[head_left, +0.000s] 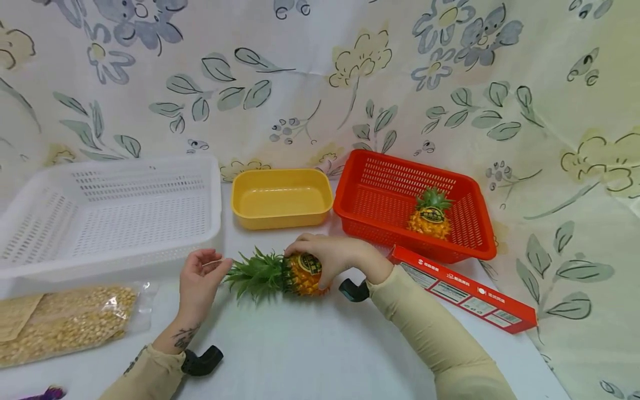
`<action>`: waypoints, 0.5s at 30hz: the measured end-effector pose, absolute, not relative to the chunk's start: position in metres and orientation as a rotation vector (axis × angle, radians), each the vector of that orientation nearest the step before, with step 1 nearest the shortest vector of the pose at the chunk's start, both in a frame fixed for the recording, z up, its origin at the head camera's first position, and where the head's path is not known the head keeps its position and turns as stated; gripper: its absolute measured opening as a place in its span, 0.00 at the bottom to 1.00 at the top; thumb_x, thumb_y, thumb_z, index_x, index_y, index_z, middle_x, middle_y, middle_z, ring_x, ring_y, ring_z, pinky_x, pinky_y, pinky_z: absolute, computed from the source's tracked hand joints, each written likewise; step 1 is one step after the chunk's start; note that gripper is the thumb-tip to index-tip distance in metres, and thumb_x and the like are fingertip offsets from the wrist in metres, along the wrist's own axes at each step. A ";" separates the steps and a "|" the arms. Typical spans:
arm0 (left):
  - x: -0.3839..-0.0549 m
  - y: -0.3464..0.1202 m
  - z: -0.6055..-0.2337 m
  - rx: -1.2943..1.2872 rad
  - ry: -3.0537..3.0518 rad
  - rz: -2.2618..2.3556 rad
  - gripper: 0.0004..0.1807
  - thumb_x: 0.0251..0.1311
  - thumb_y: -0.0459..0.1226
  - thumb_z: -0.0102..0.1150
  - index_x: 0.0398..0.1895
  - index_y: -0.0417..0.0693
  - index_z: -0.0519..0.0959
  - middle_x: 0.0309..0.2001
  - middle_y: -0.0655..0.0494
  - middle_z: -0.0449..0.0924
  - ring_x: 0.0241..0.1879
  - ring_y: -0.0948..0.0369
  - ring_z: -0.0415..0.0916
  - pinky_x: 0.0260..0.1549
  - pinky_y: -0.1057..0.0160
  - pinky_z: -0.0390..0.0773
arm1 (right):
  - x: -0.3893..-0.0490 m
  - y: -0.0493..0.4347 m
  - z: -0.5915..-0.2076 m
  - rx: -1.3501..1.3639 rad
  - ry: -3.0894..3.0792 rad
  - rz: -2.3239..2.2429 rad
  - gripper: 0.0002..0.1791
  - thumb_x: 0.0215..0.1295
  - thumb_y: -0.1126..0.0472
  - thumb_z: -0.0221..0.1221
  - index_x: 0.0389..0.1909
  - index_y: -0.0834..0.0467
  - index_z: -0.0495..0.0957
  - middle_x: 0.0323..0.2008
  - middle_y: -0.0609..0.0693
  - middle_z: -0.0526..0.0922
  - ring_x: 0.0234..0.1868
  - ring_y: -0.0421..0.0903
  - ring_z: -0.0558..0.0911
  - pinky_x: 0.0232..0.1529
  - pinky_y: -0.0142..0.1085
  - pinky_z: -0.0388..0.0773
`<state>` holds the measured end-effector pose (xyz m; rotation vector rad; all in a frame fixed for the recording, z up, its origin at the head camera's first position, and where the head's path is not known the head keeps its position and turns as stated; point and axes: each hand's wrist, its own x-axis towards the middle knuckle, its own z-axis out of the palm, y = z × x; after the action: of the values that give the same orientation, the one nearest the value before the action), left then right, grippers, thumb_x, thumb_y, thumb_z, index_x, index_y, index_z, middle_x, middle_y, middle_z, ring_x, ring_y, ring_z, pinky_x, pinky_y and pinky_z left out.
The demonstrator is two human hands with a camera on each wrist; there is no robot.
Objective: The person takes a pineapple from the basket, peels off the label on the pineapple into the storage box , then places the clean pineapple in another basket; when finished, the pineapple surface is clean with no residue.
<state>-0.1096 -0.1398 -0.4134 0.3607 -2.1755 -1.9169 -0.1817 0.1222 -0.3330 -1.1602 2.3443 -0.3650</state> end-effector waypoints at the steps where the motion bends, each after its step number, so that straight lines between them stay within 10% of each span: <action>1: -0.109 -0.140 -0.414 0.275 -2.266 -1.890 0.23 0.56 0.33 0.61 0.53 0.40 0.66 0.46 0.54 0.73 0.43 0.64 0.73 0.32 0.77 0.73 | -0.182 0.121 -0.333 -1.179 2.346 -0.356 0.45 0.39 0.63 0.72 0.62 0.43 0.63 0.58 0.43 0.65 0.52 0.39 0.67 0.44 0.30 0.74; 8: -0.104 -0.141 -0.416 -0.196 -2.554 -1.765 0.33 0.53 0.35 0.64 0.62 0.42 0.63 0.61 0.42 0.64 0.54 0.47 0.68 0.50 0.55 0.68 | -0.179 0.115 -0.334 -1.248 2.325 -0.330 0.45 0.41 0.64 0.72 0.62 0.43 0.63 0.59 0.43 0.65 0.55 0.39 0.67 0.49 0.33 0.74; 15: -0.101 -0.140 -0.415 -0.183 -2.614 -1.757 0.33 0.47 0.39 0.70 0.59 0.47 0.68 0.60 0.47 0.67 0.52 0.50 0.69 0.41 0.56 0.72 | -0.181 0.119 -0.339 -1.228 2.333 -0.381 0.50 0.41 0.63 0.72 0.67 0.42 0.59 0.65 0.45 0.59 0.61 0.43 0.65 0.54 0.37 0.72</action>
<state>-0.1012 -0.1396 -0.4150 -0.1832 -2.6137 -1.7574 -0.1806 0.1195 -0.3392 -1.2281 2.3335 -0.3808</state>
